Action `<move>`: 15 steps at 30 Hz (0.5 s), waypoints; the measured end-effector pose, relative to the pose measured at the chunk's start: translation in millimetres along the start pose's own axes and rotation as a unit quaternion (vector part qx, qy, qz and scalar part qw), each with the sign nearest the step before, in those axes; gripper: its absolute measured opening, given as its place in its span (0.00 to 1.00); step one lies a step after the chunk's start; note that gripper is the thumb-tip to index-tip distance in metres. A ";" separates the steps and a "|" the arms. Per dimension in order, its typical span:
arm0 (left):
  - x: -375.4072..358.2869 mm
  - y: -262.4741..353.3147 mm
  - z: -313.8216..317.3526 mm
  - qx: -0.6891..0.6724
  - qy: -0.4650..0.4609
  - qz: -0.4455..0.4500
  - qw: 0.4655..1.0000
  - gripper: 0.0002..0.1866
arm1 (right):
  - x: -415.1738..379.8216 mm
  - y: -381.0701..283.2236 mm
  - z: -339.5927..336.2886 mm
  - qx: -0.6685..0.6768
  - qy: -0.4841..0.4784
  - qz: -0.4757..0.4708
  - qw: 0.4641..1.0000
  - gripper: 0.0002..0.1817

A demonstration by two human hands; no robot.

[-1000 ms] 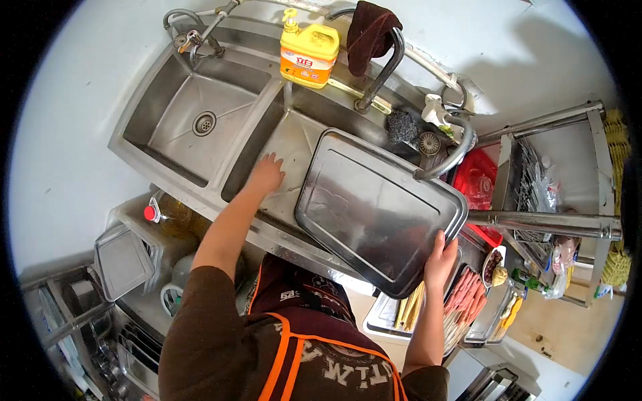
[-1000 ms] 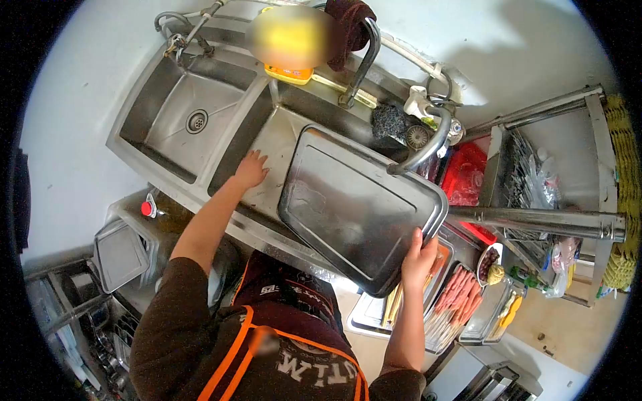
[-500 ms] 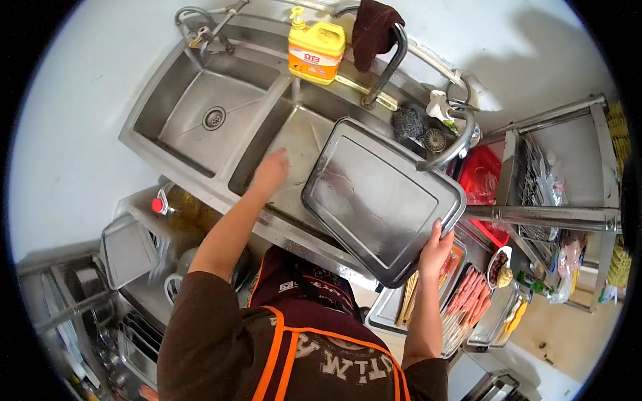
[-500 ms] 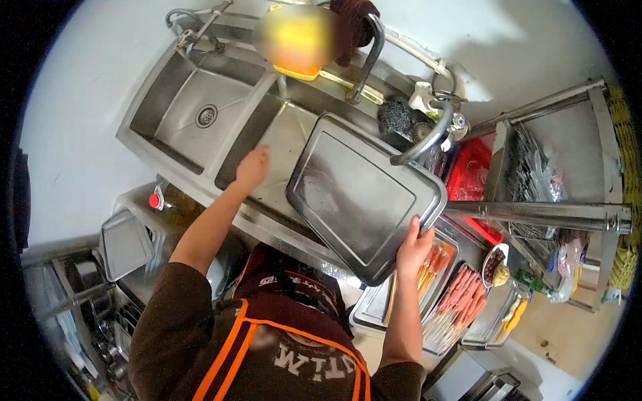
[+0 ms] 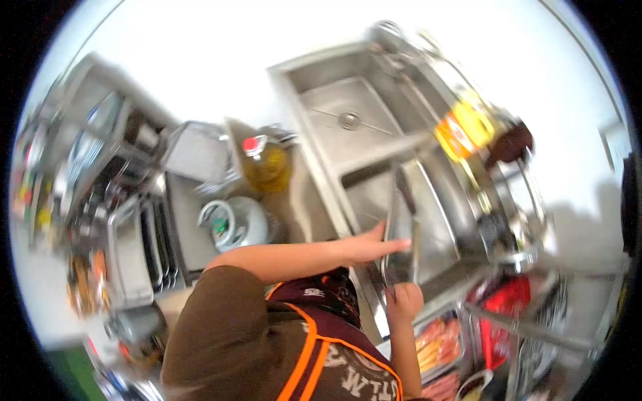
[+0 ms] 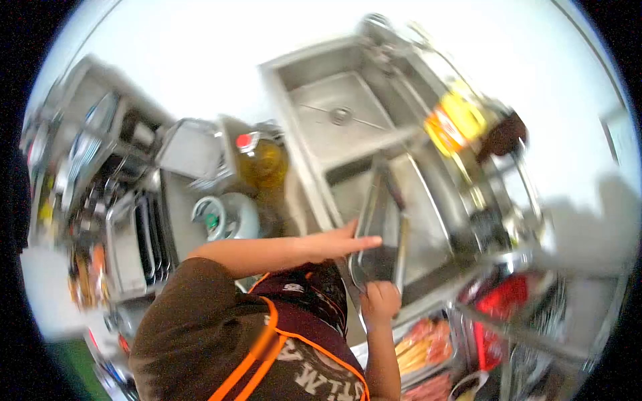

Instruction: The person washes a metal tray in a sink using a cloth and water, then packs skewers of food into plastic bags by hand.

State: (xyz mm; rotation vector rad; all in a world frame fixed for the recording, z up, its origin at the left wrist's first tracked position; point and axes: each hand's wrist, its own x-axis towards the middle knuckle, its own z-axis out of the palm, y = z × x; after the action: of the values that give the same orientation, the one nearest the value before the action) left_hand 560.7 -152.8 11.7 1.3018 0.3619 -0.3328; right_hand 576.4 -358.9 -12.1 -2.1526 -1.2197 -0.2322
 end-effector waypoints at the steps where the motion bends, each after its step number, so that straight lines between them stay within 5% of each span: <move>1: -22.3 17.1 -6.1 -0.052 0.006 -0.040 0.998 0.47 | 7.5 -4.0 1.2 0.022 -0.007 -0.036 0.999 0.09; 2: -28.3 7.5 -16.7 0.025 0.038 0.024 0.999 0.39 | 14.3 -8.7 1.1 0.018 -0.023 -0.077 0.997 0.09; 3: -42.1 14.1 -26.8 -0.040 0.011 -0.020 0.999 0.31 | 23.3 -13.5 1.6 0.013 -0.039 -0.120 0.992 0.09; 5: -62.5 7.2 -36.7 0.048 0.117 0.009 0.992 0.25 | 40.5 -22.7 2.7 0.015 -0.062 -0.179 0.982 0.09; 9: -103.2 -27.4 -61.4 -0.110 0.216 0.092 0.966 0.23 | 79.5 -48.3 3.7 0.004 -0.080 -0.239 0.968 0.13; 13: -189.2 -47.4 -82.0 -0.325 0.422 0.114 0.839 0.26 | 112.9 -68.0 21.5 0.023 -0.100 -0.262 0.960 0.26; 15: -238.3 -65.2 -96.4 -0.342 0.511 0.152 0.774 0.24 | 121.3 -75.5 36.2 0.059 -0.109 -0.242 0.962 0.24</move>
State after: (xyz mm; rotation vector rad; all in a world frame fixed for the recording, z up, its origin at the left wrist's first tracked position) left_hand 311.5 -65.9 38.1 0.6710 1.0591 0.7946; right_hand 576.0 -224.1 47.4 -1.7837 -1.8334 -0.1229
